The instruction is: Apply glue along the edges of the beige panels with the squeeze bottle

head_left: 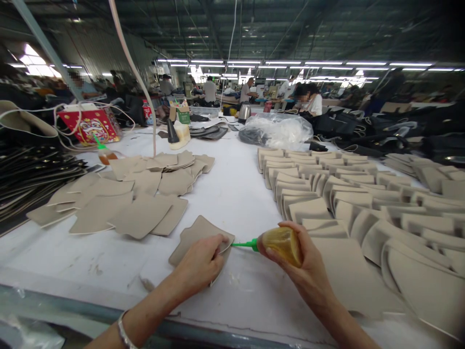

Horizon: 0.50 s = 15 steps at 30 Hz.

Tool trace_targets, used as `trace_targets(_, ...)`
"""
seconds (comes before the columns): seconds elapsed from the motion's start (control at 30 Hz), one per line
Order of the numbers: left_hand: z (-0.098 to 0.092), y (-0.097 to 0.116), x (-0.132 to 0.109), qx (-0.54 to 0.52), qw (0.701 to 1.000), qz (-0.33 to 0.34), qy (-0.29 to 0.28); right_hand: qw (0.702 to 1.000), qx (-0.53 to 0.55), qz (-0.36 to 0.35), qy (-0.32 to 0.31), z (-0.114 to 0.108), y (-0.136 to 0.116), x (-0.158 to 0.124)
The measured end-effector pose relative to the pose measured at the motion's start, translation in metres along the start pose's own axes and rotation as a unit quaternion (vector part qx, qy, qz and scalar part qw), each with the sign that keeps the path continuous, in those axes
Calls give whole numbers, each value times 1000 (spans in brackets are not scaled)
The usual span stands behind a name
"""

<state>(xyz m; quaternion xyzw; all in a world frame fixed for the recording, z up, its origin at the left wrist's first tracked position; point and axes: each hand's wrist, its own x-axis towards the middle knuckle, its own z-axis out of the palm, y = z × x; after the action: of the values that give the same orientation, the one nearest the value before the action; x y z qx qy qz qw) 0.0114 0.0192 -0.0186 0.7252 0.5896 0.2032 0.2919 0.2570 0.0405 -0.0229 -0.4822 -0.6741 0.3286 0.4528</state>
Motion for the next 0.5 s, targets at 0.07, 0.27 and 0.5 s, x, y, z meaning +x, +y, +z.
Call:
trace_targets(0.07, 1, 0, -1, 1, 1000, -2, 3, 999, 26, 21, -41, 0, -1, -2)
trace_targets(0.27, 0, 1, -4, 0, 1000, -8, 11, 997, 53, 50, -13, 0, -1, -2)
trace_targets(0.5, 0, -6, -9, -30, 999, 1, 13, 990, 89, 71, -83, 3, -5, -11)
